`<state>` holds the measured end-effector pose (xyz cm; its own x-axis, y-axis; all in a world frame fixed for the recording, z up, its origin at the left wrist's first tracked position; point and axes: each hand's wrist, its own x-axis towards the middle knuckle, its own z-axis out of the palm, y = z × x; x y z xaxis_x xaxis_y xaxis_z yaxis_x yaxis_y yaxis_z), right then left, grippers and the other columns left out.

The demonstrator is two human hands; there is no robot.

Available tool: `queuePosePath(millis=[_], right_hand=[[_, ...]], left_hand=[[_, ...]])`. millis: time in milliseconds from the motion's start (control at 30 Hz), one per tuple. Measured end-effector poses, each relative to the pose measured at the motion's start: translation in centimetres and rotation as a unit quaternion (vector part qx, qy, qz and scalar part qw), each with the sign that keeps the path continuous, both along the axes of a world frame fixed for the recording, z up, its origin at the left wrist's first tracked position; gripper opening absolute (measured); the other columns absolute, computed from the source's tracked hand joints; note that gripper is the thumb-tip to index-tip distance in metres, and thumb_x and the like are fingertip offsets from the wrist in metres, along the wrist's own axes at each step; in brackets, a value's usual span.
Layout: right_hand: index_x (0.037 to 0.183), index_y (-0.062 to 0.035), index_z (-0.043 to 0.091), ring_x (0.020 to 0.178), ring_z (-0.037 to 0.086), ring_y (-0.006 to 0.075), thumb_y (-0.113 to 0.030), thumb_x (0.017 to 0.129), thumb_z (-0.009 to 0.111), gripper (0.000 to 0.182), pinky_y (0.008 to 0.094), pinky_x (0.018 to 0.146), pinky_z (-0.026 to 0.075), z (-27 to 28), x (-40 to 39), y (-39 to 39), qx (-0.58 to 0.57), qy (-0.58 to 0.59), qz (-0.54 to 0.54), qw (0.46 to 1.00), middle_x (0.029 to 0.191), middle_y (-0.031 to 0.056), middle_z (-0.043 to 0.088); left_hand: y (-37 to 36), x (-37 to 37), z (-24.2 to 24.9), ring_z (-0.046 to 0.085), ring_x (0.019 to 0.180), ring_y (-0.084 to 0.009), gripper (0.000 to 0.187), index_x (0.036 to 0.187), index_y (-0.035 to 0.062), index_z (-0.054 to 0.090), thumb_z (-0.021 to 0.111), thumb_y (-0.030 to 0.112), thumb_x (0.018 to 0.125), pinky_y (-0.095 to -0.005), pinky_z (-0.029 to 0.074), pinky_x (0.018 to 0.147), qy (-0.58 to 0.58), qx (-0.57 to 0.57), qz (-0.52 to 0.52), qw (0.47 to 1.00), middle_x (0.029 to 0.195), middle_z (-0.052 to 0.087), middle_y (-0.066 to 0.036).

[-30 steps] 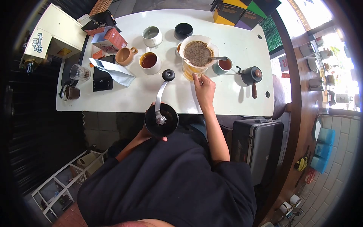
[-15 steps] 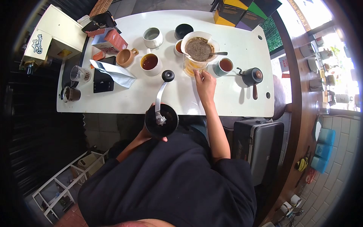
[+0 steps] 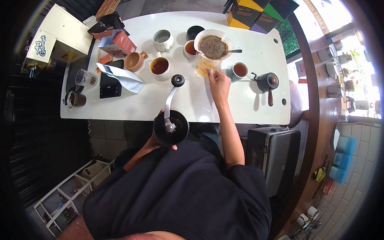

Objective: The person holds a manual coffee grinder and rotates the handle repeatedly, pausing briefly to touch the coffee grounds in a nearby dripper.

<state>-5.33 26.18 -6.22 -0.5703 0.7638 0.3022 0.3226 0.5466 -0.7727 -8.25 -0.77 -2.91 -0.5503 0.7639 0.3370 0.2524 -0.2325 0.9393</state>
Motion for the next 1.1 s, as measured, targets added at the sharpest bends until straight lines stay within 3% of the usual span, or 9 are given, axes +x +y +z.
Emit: queuePosePath(millis=[200, 267, 367, 500, 600, 700, 800, 933, 1100], right_hand=[[0.068, 0.0094, 0.052, 0.051, 0.038, 0.0232, -0.032, 0.088, 0.071, 0.05, 0.0383, 0.051, 0.037, 0.5, 0.1, -0.1, -0.002, -0.02, 0.0, 1.0, 0.057, 0.0182, 0.045], [0.074, 0.008, 0.056, 0.059, 0.051, 0.0337, -0.026, 0.087, 0.072, 0.039, 0.0409, 0.059, 0.043, 1.2, 0.6, -0.4, 0.011, -0.014, 0.017, 1.0, 0.071, 0.019, 0.056], [0.084, 0.0048, 0.057, 0.064, 0.054, 0.0332, -0.023, 0.088, 0.071, 0.031, 0.0403, 0.062, 0.045, 3.1, 2.5, -1.2, 0.081, 0.016, -0.016, 0.996, 0.082, 0.0147, 0.058], [0.086, 0.004, 0.059, 0.051, 0.053, 0.0147, -0.018, 0.092, 0.066, 0.024, 0.028, 0.048, 0.041, 9.3, 5.2, -3.0, -0.042, 0.026, 0.068, 0.996, 0.081, 0.01, 0.059], [0.084, 0.0024, 0.06, 0.069, 0.054, 0.0138, -0.019, 0.096, 0.057, 0.025, 0.0255, 0.066, 0.044, 13.4, 4.4, -3.3, -0.184, 0.135, 0.268, 0.936, 0.079, 0.0068, 0.057], [0.084, 0.0014, 0.06, 0.082, 0.053, 0.0144, -0.025, 0.098, 0.052, 0.031, 0.0286, 0.077, 0.042, 15.6, 1.3, -2.3, -0.118, 0.166, 0.428, 0.881, 0.083, 0.0055, 0.057], [0.087, 0.0005, 0.059, 0.081, 0.053, 0.0124, -0.028, 0.1, 0.052, 0.032, 0.0269, 0.077, 0.043, 17.1, -0.4, -1.2, -0.211, 0.071, 0.563, 0.796, 0.088, 0.0041, 0.058], [0.093, 0.0023, 0.06, 0.091, 0.056, 0.0216, -0.024, 0.097, 0.052, 0.028, 0.0343, 0.084, 0.044, 16.8, -0.9, -2.2, -0.322, 0.032, 0.697, 0.64, 0.091, 0.0109, 0.059], [0.098, 0.0027, 0.064, 0.119, 0.053, 0.0316, 0.005, 0.073, 0.043, 0.032, 0.0412, 0.102, 0.041, 17.6, 0.3, -2.8, -0.228, 0.01, 0.726, 0.649, 0.119, 0.0198, 0.059]], left_hand=[[0.1, 0.0, 0.3, 0.064, 0.082, -0.0144, 0.102, 0.116, 0.0016, 0.052, 0.093, 0.061, 0.044, -0.0295, 0.053, 0.075, -0.01, 0.021, 0.009, 1.0, 0.095, 0.062, -0.004], [0.1, 0.1, 0.4, 0.064, 0.083, -0.0144, 0.102, 0.115, 0.0016, 0.052, 0.093, 0.061, 0.043, -0.0296, 0.053, 0.075, -0.025, 0.02, 0.001, 0.999, 0.095, 0.062, -0.004], [-0.1, 0.0, 0.6, 0.064, 0.083, -0.0143, 0.101, 0.115, 0.0015, 0.053, 0.093, 0.06, 0.043, -0.0294, 0.053, 0.075, -0.022, 0.004, 0.006, 1.0, 0.096, 0.062, -0.004], [0.3, -0.6, 0.1, 0.064, 0.083, -0.0141, 0.101, 0.115, 0.0011, 0.053, 0.094, 0.059, 0.043, -0.0301, 0.053, 0.077, 0.03, 0.012, -0.003, 0.999, 0.095, 0.062, -0.004], [0.7, -0.6, 0.2, 0.065, 0.084, -0.0145, 0.103, 0.117, 0.0005, 0.053, 0.094, 0.058, 0.043, -0.0305, 0.053, 0.079, 0.06, 0.02, -0.056, 0.996, 0.097, 0.063, -0.004], [1.6, -0.2, 0.9, 0.059, 0.1, -0.0233, 0.099, 0.112, 0.0034, 0.06, 0.091, 0.065, 0.042, -0.0356, 0.05, 0.084, -0.013, 0.029, -0.125, 0.992, 0.112, 0.057, -0.011], [2.2, -0.2, 1.8, 0.061, 0.099, -0.0225, 0.098, 0.111, 0.0024, 0.06, 0.093, 0.063, 0.042, -0.0354, 0.051, 0.085, 0.002, 0.013, -0.171, 0.985, 0.111, 0.059, -0.011], [2.1, -0.1, 1.3, 0.064, 0.096, -0.0212, 0.103, 0.116, 0.0013, 0.057, 0.094, 0.06, 0.041, -0.0348, 0.053, 0.084, -0.022, 0.012, -0.177, 0.984, 0.111, 0.061, -0.011], [1.2, 0.9, 0.7, 0.067, 0.093, -0.0196, 0.111, 0.124, 0.001, 0.051, 0.095, 0.058, 0.039, -0.0344, 0.054, 0.082, 0.016, 0.015, -0.172, 0.985, 0.111, 0.063, -0.01]])
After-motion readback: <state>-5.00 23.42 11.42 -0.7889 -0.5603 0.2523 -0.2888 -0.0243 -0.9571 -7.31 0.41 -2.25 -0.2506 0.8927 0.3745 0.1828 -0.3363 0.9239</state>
